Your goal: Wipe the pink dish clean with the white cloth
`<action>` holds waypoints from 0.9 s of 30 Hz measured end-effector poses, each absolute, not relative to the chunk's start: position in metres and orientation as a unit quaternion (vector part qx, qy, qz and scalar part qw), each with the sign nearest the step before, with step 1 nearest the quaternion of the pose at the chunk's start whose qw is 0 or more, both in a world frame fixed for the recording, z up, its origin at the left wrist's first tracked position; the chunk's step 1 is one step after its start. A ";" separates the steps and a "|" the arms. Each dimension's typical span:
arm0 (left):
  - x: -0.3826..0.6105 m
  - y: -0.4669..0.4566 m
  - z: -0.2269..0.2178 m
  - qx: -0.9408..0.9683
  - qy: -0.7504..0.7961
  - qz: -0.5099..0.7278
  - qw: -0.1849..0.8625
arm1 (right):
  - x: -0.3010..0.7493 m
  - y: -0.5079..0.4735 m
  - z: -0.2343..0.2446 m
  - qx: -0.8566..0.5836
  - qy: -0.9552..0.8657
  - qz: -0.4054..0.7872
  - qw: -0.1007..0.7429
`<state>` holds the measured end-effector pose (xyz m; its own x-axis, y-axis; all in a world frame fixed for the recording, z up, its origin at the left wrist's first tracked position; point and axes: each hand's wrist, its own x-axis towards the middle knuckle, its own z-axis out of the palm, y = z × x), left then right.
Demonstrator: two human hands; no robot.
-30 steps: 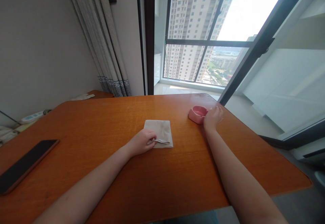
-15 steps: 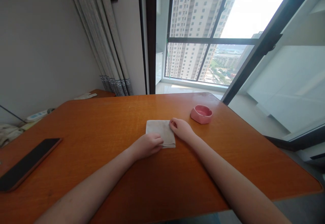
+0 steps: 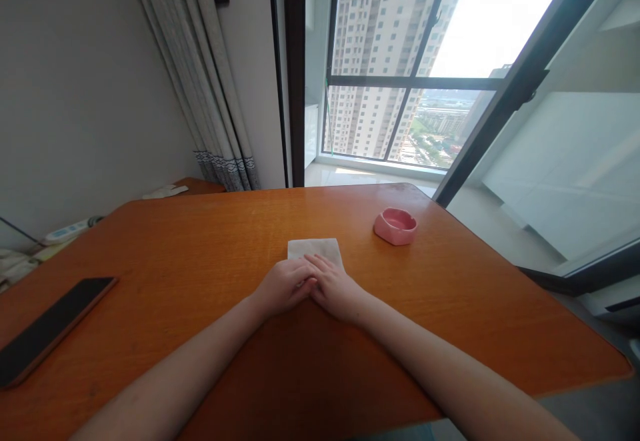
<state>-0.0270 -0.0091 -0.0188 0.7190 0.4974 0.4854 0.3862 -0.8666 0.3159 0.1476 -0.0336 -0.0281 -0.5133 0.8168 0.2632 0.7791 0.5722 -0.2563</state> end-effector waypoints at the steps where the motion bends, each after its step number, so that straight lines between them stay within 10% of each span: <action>1: -0.028 -0.008 -0.019 0.917 0.250 0.293 0.099 | 0.148 -0.037 -0.030 -0.454 -0.871 0.058 0.178; 20: -0.022 -0.004 -0.024 0.925 0.275 0.205 0.164 | 0.334 -0.066 -0.010 -0.754 -0.656 0.036 -0.004; 27: -0.015 -0.001 -0.025 0.918 0.307 0.188 0.166 | 0.239 -0.045 0.022 -0.584 -0.775 -0.008 0.243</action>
